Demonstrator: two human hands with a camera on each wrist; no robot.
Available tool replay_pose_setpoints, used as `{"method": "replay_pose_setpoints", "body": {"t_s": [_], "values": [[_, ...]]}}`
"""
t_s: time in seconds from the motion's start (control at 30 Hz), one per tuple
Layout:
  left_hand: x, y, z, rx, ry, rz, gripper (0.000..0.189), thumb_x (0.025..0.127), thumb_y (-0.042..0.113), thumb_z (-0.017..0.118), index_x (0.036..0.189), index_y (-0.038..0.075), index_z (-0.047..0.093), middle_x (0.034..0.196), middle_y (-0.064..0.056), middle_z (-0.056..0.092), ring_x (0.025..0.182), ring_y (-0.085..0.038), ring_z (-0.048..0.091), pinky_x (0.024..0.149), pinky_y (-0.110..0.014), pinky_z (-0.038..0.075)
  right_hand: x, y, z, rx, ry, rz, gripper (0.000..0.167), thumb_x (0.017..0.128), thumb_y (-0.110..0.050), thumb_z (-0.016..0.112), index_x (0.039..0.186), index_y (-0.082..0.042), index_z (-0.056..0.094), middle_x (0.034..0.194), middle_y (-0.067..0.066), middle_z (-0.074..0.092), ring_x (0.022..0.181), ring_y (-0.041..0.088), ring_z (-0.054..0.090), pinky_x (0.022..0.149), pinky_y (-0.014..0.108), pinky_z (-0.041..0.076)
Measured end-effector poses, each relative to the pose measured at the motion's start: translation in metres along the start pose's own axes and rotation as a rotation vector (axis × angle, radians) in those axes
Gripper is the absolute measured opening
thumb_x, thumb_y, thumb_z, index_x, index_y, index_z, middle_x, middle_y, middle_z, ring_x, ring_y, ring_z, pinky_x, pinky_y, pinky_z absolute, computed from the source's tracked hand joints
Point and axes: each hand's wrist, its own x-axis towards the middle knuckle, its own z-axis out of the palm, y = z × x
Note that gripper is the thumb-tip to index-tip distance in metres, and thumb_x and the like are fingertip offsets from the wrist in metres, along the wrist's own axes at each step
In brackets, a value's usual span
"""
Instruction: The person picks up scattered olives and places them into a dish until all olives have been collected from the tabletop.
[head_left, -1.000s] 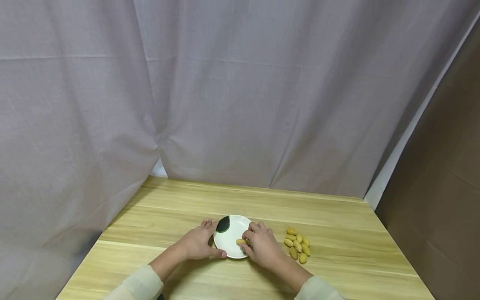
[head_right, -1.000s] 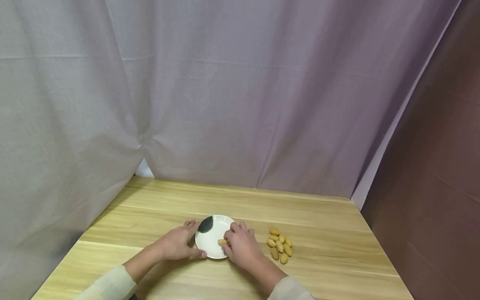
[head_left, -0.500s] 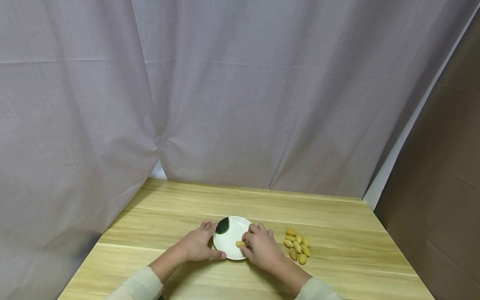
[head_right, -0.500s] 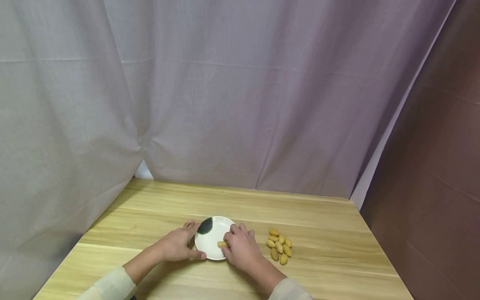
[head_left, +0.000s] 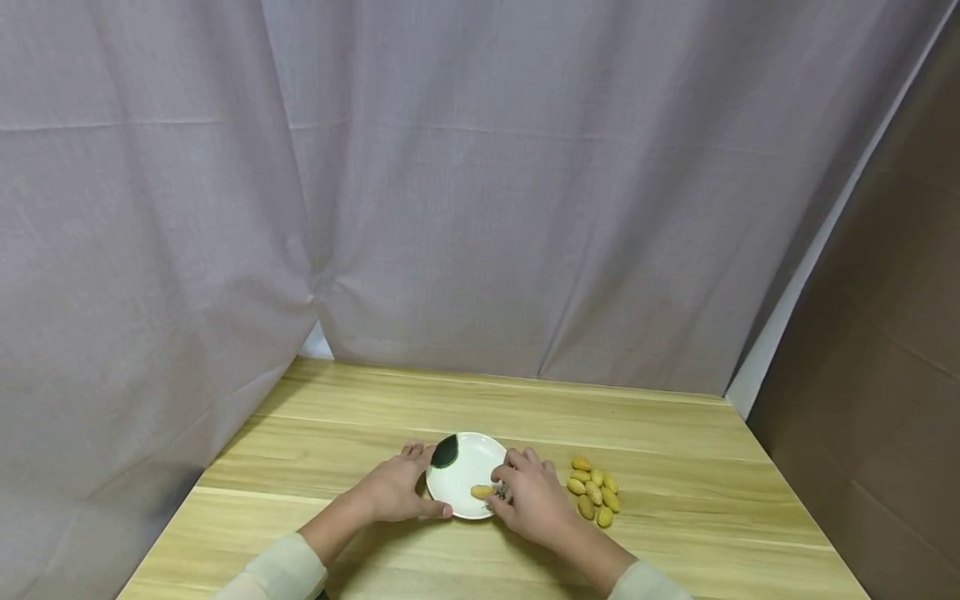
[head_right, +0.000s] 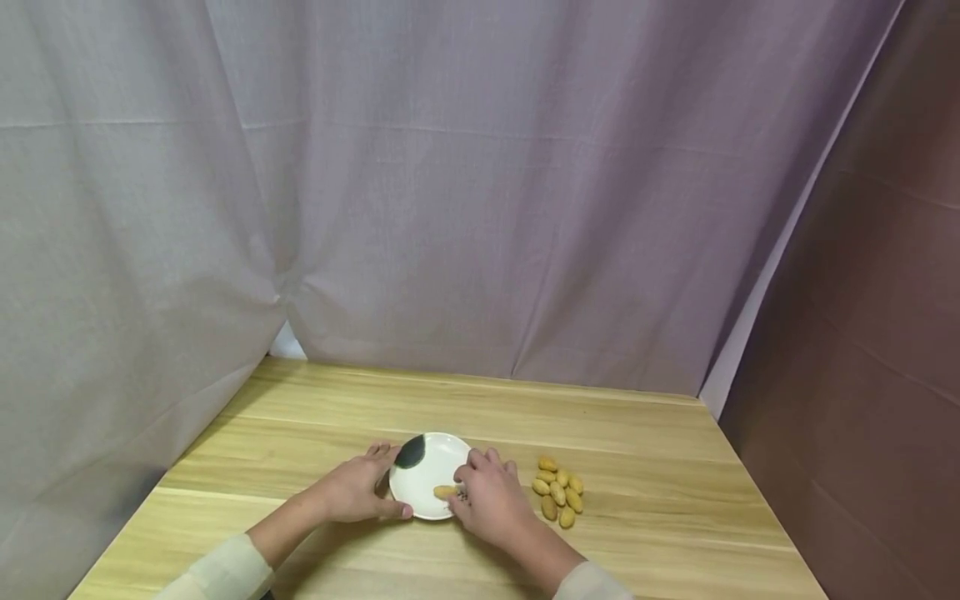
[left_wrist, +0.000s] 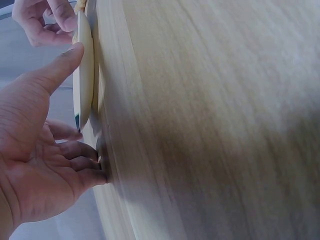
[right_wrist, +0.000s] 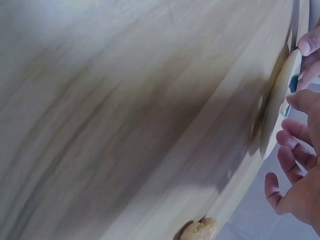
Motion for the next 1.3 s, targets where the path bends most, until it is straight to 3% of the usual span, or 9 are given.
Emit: {"method": "replay_pose_setpoints", "body": {"t_s": [0.27,0.63,0.87,1.1,1.3], "values": [[0.001,-0.001,0.002,0.006,0.008,-0.008,0.115,0.085,0.057,0.093,0.169,-0.001,0.038,0.17,-0.041,0.037,0.162,-0.058,0.033,0.132,-0.072,0.032,-0.012,0.008,-0.01,0.013,0.037,0.011,0.023,0.091,-0.029,0.09,0.105,-0.012,0.082,0.1,-0.005,0.065,0.092,0.012,0.052,0.073,0.029,0.04],[0.001,-0.002,0.002,0.01,0.013,-0.018,0.116,0.085,0.056,0.093,0.169,-0.001,0.038,0.17,-0.04,0.037,0.163,-0.058,0.033,0.133,-0.071,0.032,-0.03,0.026,-0.023,-0.031,0.059,0.016,0.025,0.091,-0.028,0.091,0.108,-0.012,0.082,0.101,-0.006,0.067,0.093,0.012,0.054,0.073,0.031,0.046],[0.001,-0.003,0.002,0.006,0.018,-0.012,0.116,0.084,0.056,0.094,0.169,0.0,0.039,0.169,-0.042,0.038,0.162,-0.059,0.033,0.131,-0.073,0.032,-0.041,0.037,-0.028,-0.029,0.06,0.016,0.024,0.091,-0.026,0.091,0.108,-0.012,0.082,0.1,-0.007,0.067,0.091,0.01,0.053,0.071,0.024,0.041],[0.002,-0.002,0.002,0.003,0.016,-0.002,0.115,0.084,0.055,0.094,0.169,0.0,0.039,0.169,-0.042,0.038,0.161,-0.06,0.034,0.131,-0.074,0.033,-0.051,0.048,-0.03,-0.025,0.068,-0.006,0.02,0.092,-0.02,0.089,0.108,-0.01,0.082,0.098,-0.003,0.069,0.089,0.008,0.057,0.078,0.034,0.058],[0.003,-0.001,0.002,0.009,0.012,0.004,0.114,0.085,0.055,0.094,0.169,0.002,0.039,0.168,-0.041,0.039,0.161,-0.061,0.034,0.13,-0.075,0.033,-0.06,0.063,-0.033,-0.051,0.03,0.045,0.022,0.091,-0.018,0.092,0.11,-0.011,0.082,0.103,-0.002,0.071,0.093,0.012,0.06,0.074,0.035,0.057]]}}
